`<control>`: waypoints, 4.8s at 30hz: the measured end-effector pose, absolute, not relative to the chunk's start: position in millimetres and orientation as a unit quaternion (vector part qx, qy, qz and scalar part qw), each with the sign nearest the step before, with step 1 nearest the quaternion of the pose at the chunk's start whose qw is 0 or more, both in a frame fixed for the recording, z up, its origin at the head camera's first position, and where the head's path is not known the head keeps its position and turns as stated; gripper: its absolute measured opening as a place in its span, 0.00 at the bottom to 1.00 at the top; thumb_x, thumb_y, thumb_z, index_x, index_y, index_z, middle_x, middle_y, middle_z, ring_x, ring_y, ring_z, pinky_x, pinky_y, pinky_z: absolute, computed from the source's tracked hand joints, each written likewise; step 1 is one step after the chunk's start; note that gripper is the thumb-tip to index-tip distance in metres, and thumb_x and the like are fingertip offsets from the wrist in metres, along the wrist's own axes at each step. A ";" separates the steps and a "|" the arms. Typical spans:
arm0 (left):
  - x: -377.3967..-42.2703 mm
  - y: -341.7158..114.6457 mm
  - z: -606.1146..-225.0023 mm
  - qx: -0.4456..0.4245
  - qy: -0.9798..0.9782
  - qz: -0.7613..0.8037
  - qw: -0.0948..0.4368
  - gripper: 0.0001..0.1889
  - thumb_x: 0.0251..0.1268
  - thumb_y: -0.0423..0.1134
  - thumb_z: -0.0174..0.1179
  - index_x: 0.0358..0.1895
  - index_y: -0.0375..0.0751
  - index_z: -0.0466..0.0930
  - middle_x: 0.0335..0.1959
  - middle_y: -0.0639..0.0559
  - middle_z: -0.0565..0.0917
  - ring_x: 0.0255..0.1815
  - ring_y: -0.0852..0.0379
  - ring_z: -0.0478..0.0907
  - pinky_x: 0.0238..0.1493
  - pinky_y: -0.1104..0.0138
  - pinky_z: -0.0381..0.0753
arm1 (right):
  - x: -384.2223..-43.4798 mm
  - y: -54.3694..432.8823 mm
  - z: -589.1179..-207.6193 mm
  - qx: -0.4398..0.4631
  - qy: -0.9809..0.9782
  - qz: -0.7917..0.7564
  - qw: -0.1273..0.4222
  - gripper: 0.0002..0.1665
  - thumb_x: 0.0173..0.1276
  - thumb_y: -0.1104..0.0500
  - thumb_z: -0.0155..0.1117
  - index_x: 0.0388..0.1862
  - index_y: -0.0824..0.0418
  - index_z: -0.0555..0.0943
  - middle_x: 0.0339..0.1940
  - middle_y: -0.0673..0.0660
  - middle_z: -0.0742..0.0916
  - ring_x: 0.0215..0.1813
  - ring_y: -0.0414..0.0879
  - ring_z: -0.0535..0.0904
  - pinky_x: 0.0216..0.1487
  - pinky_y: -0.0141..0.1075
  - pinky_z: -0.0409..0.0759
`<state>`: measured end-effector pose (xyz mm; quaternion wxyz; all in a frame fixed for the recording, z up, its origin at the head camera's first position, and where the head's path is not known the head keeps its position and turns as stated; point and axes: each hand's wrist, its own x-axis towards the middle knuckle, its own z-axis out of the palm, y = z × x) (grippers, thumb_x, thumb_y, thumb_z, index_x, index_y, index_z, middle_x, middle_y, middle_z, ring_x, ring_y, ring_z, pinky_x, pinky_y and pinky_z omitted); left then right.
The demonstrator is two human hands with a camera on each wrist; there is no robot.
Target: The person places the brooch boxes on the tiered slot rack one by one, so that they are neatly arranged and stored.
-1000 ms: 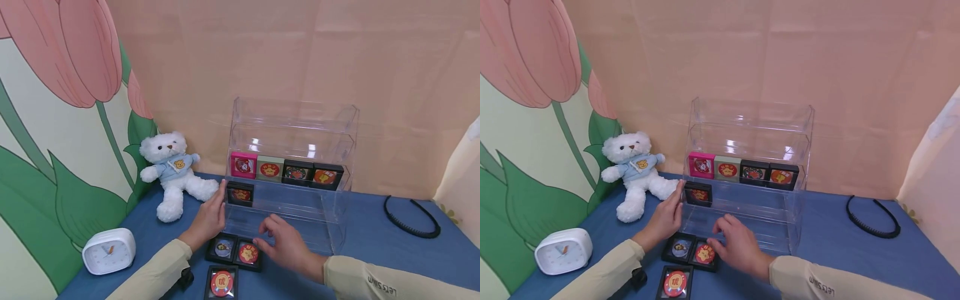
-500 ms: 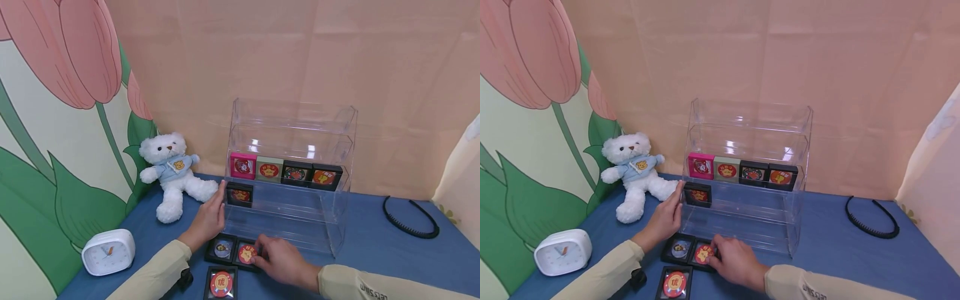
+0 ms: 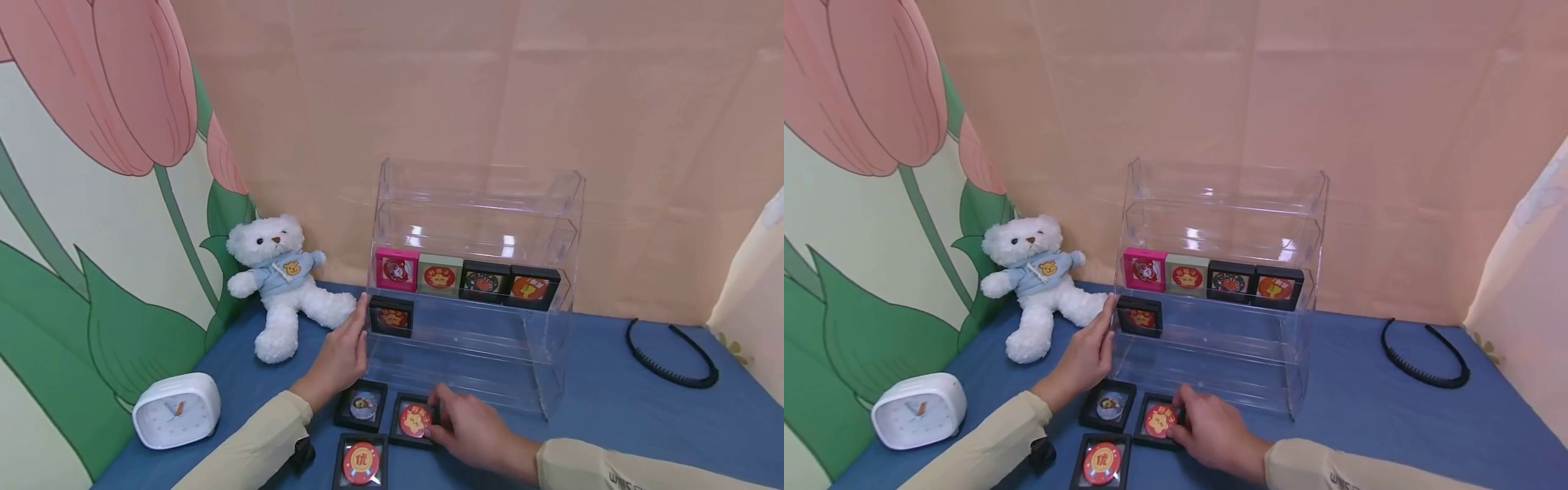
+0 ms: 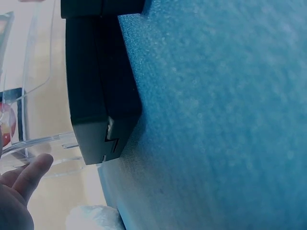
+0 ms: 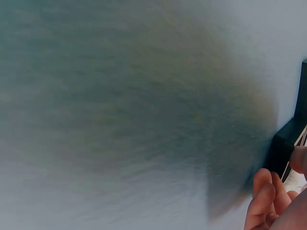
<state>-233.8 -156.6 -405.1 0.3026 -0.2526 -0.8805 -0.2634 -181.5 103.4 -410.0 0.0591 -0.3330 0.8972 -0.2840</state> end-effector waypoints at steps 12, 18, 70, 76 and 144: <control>-235.2 -159.2 -407.2 -0.255 -0.879 -0.263 0.306 0.38 0.62 0.22 0.54 0.74 0.32 0.47 0.71 0.40 0.59 0.66 0.47 0.63 0.59 0.58 0.67 | -172.2 135.2 -403.5 -0.320 0.883 -0.293 0.181 0.37 0.63 0.46 0.65 0.61 0.69 0.70 0.22 0.40 0.78 0.23 0.34 0.73 0.23 0.33 0.71; -235.7 -158.9 -407.3 -0.256 -0.879 -0.262 0.305 0.38 0.62 0.22 0.54 0.74 0.34 0.46 0.71 0.41 0.59 0.66 0.47 0.63 0.59 0.58 0.67 | -176.4 140.4 -406.5 -0.345 0.871 -0.285 0.203 0.40 0.63 0.42 0.63 0.62 0.71 0.69 0.22 0.40 0.78 0.25 0.34 0.73 0.24 0.35 0.72; -234.4 -157.9 -407.6 -0.257 -0.879 -0.261 0.305 0.39 0.61 0.21 0.55 0.74 0.32 0.46 0.72 0.41 0.58 0.67 0.47 0.62 0.59 0.58 0.67 | -170.6 163.2 -371.7 -0.296 0.867 -0.396 -0.063 0.06 0.63 0.52 0.67 0.36 0.51 0.79 0.31 0.39 0.83 0.34 0.35 0.81 0.30 0.31 0.81; -233.4 -158.5 -407.6 -0.259 -0.878 -0.263 0.304 0.38 0.61 0.21 0.54 0.74 0.32 0.47 0.72 0.40 0.58 0.67 0.47 0.62 0.59 0.58 0.67 | -179.1 162.3 -357.5 -0.281 0.874 -0.383 -0.104 0.06 0.60 0.58 0.69 0.35 0.52 0.80 0.30 0.40 0.83 0.33 0.35 0.81 0.30 0.28 0.80; -232.3 -158.5 -406.7 -0.259 -0.881 -0.268 0.291 0.38 0.64 0.22 0.53 0.74 0.35 0.46 0.72 0.41 0.58 0.67 0.49 0.61 0.61 0.59 0.66 | -248.8 115.9 -345.5 -0.249 0.887 -0.339 -0.189 0.10 0.61 0.60 0.69 0.39 0.59 0.79 0.33 0.51 0.85 0.35 0.47 0.83 0.34 0.41 0.83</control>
